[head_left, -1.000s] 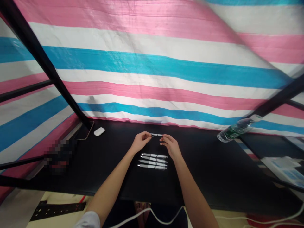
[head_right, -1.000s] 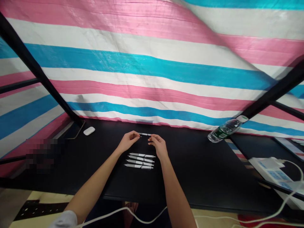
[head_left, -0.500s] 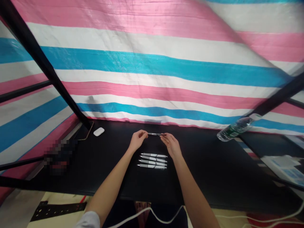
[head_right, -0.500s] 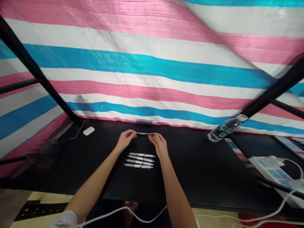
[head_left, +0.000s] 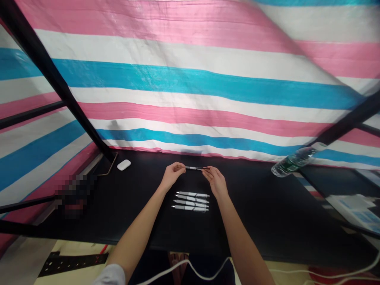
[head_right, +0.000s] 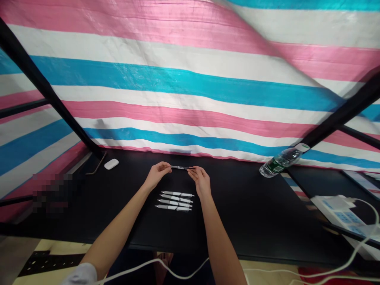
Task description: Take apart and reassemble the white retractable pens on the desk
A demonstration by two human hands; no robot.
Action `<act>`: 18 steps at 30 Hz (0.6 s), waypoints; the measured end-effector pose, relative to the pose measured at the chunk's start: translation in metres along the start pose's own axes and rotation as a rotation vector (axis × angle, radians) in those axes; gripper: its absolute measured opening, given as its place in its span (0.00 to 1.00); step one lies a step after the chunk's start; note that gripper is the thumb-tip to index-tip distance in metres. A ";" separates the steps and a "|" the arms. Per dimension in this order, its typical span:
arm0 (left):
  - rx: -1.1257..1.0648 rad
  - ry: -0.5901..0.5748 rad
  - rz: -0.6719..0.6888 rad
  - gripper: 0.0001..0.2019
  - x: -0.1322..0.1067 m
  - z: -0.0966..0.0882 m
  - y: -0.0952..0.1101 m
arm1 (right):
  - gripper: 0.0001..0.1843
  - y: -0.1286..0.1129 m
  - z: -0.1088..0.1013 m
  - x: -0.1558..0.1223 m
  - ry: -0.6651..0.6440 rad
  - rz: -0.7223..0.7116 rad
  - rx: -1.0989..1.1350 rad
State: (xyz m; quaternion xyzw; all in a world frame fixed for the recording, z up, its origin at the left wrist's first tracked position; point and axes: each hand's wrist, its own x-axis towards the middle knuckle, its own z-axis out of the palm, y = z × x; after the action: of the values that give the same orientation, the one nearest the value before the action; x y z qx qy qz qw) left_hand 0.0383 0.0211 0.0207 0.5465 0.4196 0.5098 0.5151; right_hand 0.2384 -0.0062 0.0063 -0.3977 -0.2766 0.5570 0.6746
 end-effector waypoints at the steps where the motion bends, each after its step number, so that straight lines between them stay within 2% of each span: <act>1: -0.005 -0.009 -0.009 0.11 -0.001 0.001 0.000 | 0.17 0.000 0.001 -0.001 -0.004 0.003 -0.003; 18: 0.018 -0.083 -0.033 0.11 -0.003 0.004 0.000 | 0.17 0.003 0.007 -0.005 -0.068 0.033 -0.041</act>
State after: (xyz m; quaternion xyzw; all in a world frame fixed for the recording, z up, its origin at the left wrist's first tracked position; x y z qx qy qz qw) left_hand 0.0417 0.0179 0.0207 0.5646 0.4114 0.4745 0.5356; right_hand 0.2300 -0.0090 0.0079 -0.3967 -0.3040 0.5753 0.6475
